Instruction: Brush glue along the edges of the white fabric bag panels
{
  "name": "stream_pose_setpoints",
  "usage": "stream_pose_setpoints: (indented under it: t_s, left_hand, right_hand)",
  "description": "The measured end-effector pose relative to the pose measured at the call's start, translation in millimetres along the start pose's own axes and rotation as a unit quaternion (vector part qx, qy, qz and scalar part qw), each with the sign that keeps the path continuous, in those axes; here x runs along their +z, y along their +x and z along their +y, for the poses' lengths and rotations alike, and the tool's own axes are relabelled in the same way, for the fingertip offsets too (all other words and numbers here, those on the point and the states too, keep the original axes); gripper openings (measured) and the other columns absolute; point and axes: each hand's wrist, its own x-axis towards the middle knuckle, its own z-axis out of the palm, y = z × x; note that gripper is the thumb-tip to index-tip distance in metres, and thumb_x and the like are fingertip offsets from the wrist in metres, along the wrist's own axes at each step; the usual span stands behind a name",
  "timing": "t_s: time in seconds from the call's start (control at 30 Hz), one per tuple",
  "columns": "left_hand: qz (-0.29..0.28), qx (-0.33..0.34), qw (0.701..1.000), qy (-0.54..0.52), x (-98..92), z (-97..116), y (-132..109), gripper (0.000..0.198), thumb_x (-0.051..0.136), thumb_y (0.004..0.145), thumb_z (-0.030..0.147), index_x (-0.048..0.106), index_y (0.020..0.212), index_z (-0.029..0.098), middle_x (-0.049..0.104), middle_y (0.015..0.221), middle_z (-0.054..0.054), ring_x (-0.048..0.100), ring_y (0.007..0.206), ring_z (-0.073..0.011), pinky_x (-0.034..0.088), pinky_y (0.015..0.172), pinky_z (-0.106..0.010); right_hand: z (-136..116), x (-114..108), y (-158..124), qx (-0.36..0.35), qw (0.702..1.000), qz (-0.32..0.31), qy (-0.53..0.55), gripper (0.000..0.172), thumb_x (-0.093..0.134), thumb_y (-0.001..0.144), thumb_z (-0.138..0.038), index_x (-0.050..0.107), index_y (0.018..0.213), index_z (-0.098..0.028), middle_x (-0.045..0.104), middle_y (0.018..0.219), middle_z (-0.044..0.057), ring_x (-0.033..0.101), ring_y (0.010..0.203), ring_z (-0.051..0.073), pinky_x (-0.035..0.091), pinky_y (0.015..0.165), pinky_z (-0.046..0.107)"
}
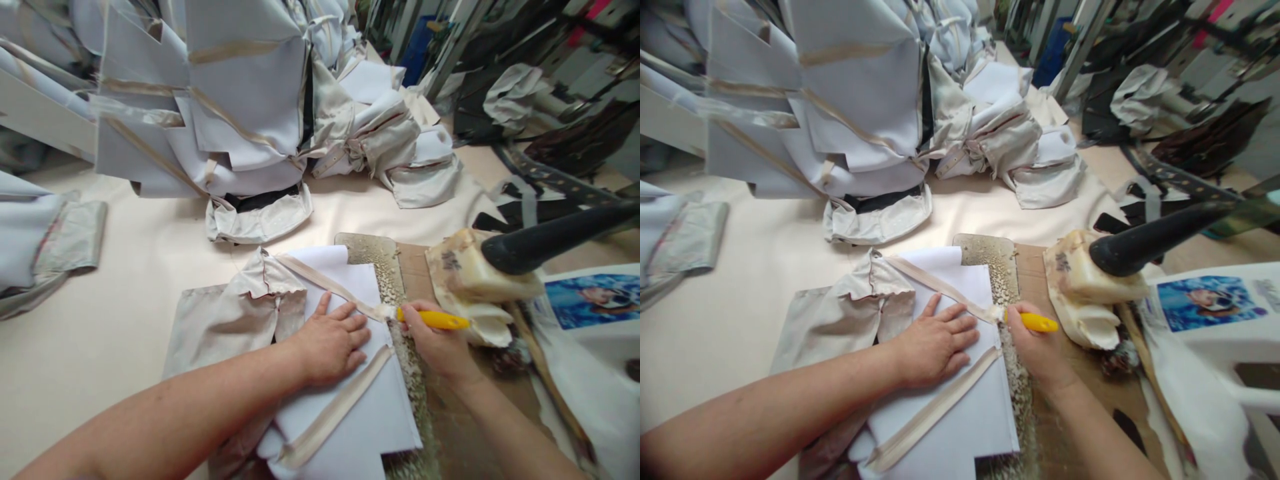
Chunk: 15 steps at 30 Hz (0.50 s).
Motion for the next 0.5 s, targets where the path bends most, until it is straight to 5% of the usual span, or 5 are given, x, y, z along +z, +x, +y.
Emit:
stream_pose_setpoints:
  t_s: [0.3,0.5]
  left_hand:
    - [0.006,-0.006,1.000,0.026,1.3,2,0,0.036,0.040,0.092,0.042,0.048,0.124,0.028,0.047,0.134,-0.002,0.027,0.132,-0.0262,0.006,0.104,-0.065]
    - [0.001,0.003,1.000,0.010,-1.2,1,-1,0.037,0.039,0.092,0.041,0.048,0.124,0.025,0.046,0.135,-0.004,0.024,0.134,-0.0258,0.005,0.105,-0.065]
  right_hand:
    - [-7,27,47,-0.035,0.997,0.062,0.043,0.027,0.046,0.083,-0.042,0.055,0.071,-0.019,0.058,0.066,0.001,0.056,0.067,0.017,0.041,0.068,0.028]
    - [-10,11,22,0.038,0.999,-0.030,0.007,0.027,0.048,0.080,-0.039,0.052,0.061,-0.019,0.053,0.054,-0.002,0.051,0.056,0.014,0.038,0.056,0.026]
